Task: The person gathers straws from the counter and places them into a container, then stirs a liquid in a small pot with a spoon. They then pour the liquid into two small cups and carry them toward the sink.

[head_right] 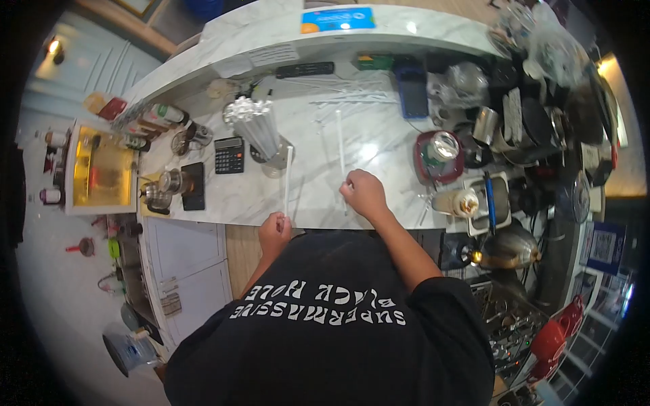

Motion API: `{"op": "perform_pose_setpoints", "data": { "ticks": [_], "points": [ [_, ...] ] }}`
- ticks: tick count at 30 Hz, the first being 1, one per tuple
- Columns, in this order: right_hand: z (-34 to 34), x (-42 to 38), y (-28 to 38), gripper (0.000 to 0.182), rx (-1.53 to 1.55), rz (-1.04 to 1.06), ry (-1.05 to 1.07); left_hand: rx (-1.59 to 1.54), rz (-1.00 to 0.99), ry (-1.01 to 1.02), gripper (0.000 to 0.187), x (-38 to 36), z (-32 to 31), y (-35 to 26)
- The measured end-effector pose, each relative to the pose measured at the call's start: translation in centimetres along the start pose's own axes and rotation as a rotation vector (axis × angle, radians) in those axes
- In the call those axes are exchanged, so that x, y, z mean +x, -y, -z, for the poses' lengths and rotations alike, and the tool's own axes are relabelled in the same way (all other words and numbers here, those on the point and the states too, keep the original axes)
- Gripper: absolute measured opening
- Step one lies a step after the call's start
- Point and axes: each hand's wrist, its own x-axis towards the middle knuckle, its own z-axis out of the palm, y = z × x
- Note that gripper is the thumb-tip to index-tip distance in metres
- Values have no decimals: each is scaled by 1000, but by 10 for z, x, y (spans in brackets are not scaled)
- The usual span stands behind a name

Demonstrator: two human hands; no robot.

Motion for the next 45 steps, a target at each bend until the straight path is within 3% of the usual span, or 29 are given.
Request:
{"op": "perform_pose_setpoints", "data": {
  "ticks": [4, 6, 11, 14, 16, 19, 22, 26, 29, 32, 35, 39, 45],
  "points": [
    [-20, 63, 65, 13, 34, 324, -23, -59, 127, -147, 13, -9, 27, 24],
    [-15, 99, 113, 10, 104, 459, -169, -48, 84, -215, 13, -12, 40, 30],
    [7, 136, 213, 11, 283, 536, -434, -91, 162, -245, 13, -4, 63, 48],
    [-10, 135, 218, 12, 205, 553, -580, -140, 218, -211, 13, 6, 73, 61],
    [-41, 136, 186, 13, -78, 656, -646, -157, 222, -191, 13, 17, 81, 71],
    [-95, 110, 131, 15, -305, 487, -509, -171, 189, -121, 13, 37, 90, 83],
    [-127, 65, 103, 19, -393, 356, -435, -191, 3, -81, 12, 66, 100, 84],
    [-133, 36, 88, 25, -323, 108, -349, -312, -88, -22, 13, 106, 104, 78],
    [-124, 50, 99, 44, 18, -36, -416, -363, -137, 43, 13, 134, 99, 75],
    [-117, 75, 127, 44, 258, -178, -417, -431, -167, 105, 13, 154, 93, 77],
    [-121, 91, 147, 34, 224, -272, -384, -435, -201, 140, 14, 167, 100, 71],
    [-137, 99, 149, 26, 310, -236, -397, -470, -219, 167, 14, 171, 112, 78],
    [-141, 94, 156, 23, 171, -232, -451, -476, -204, 196, 13, 175, 130, 98]
  ]
}}
